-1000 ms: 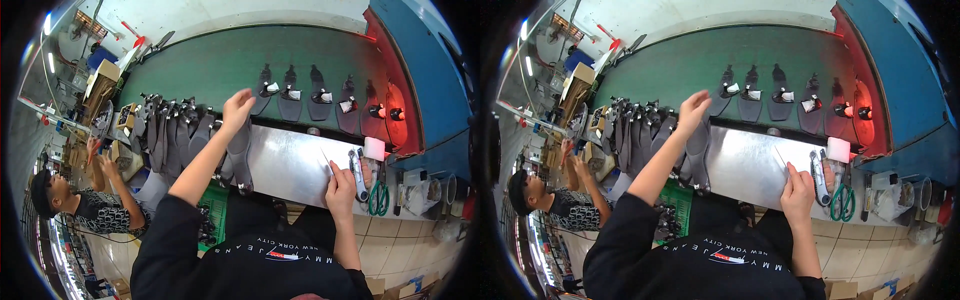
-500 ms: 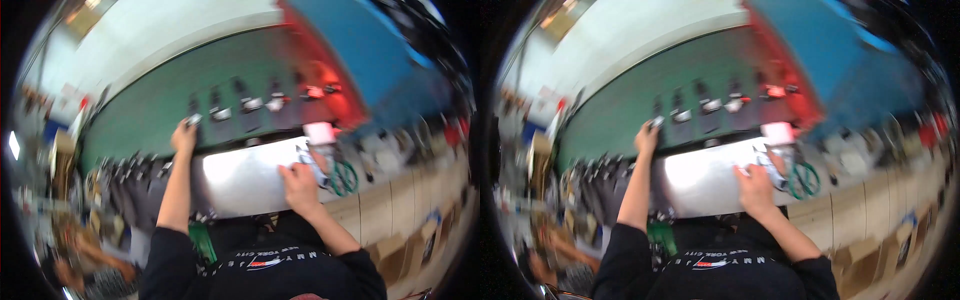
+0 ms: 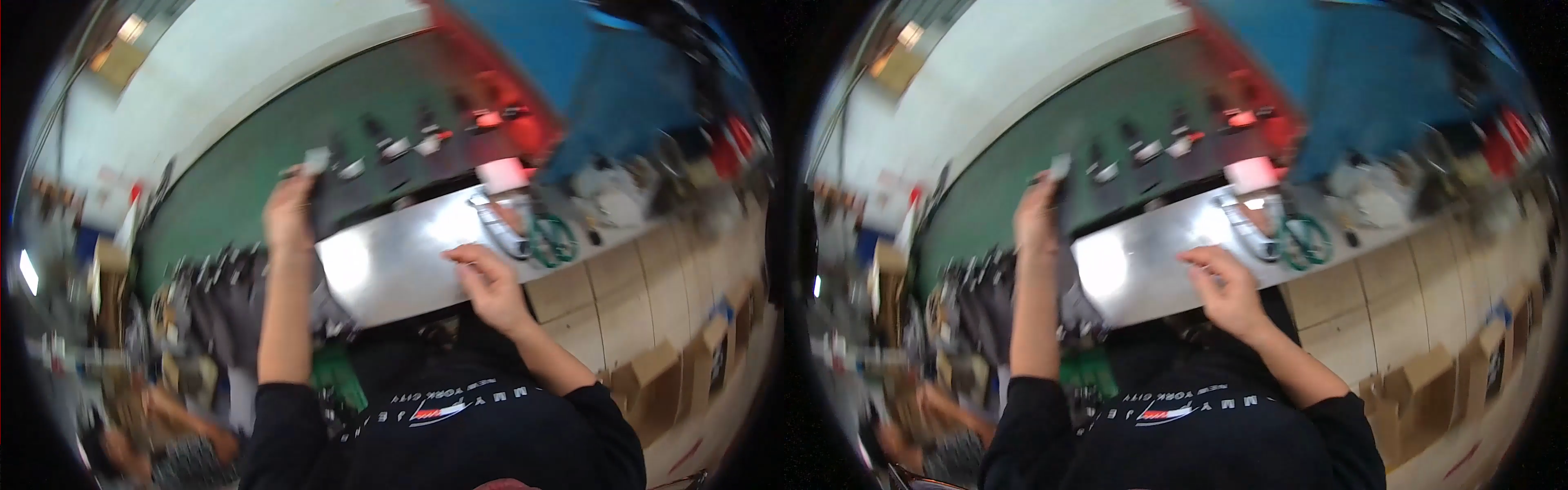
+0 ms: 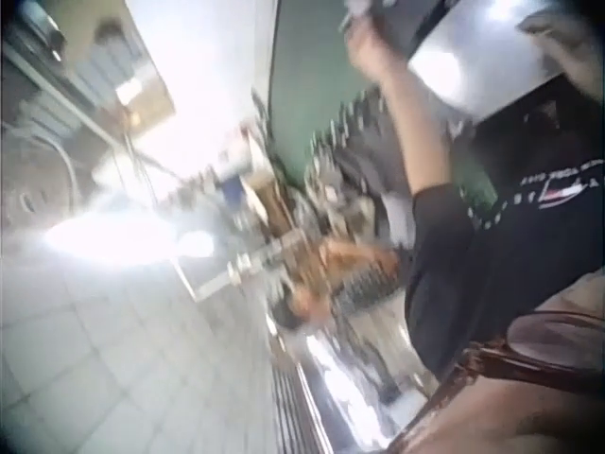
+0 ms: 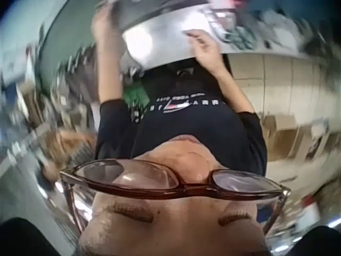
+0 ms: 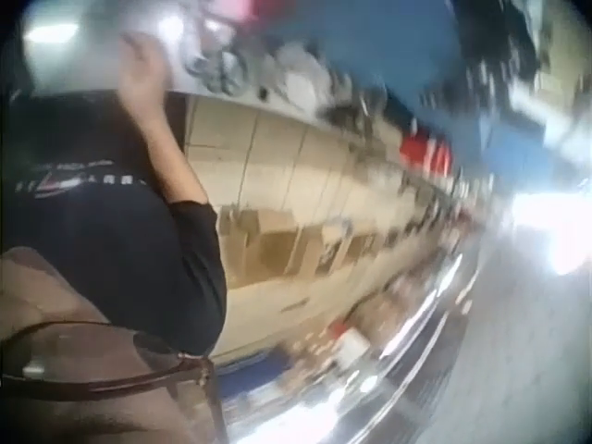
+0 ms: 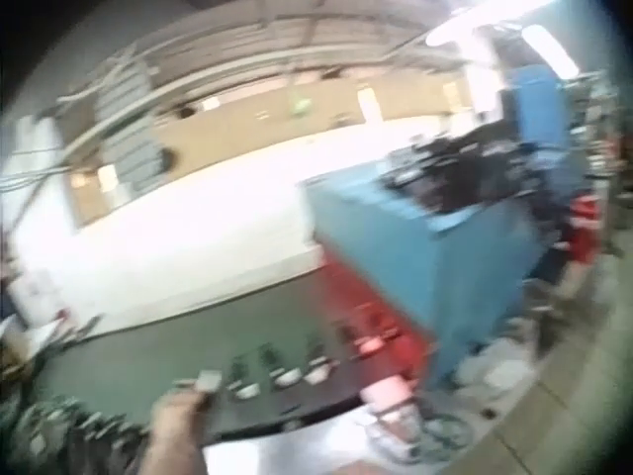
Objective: The recorder is seen assembling shoe components, specifically attaching decorative buckles to black heel straps using a small tool and then placing them on a conveyor belt.
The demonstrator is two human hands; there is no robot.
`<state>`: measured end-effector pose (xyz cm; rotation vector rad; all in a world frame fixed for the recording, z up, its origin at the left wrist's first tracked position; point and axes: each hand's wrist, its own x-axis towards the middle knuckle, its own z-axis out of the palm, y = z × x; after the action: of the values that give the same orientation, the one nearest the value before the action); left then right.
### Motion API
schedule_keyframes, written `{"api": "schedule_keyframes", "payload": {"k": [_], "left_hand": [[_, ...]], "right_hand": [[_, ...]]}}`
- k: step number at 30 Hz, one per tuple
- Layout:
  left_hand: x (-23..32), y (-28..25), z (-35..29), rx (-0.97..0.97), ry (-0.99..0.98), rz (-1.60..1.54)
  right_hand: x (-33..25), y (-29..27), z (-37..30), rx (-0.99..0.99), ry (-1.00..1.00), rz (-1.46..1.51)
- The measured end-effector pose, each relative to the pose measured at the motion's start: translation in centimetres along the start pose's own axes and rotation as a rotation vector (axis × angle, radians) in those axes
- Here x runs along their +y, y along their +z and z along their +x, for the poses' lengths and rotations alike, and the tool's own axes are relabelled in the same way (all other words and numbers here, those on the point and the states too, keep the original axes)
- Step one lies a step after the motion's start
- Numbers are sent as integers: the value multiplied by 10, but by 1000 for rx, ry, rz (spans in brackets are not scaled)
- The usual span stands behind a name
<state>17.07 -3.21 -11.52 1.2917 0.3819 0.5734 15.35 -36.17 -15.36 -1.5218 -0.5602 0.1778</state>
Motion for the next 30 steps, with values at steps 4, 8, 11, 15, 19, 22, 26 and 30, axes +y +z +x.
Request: {"api": "schedule_keyframes", "payload": {"k": [4,8,11,15,19,22,26,30], "left_hand": [[4,38,-134,-59,-520,-115],[-21,28,-191,-70,-710,-367],[-26,24,-200,-16,-666,-563],[-36,14,-204,58,-681,-375],[-37,2,-206,78,-691,-351],[-41,0,-211,69,-695,-467],[-43,5,-216,78,-659,-498],[-41,10,-220,84,-684,-457]], "right_hand": [[3,27,7,-123,336,824],[-7,52,13,-226,534,928],[9,57,15,-131,591,1007],[24,43,12,-32,450,984],[19,42,1,-61,515,920],[21,51,-13,-150,670,679],[24,63,-21,-240,736,560],[23,68,-22,-206,751,516]]}}
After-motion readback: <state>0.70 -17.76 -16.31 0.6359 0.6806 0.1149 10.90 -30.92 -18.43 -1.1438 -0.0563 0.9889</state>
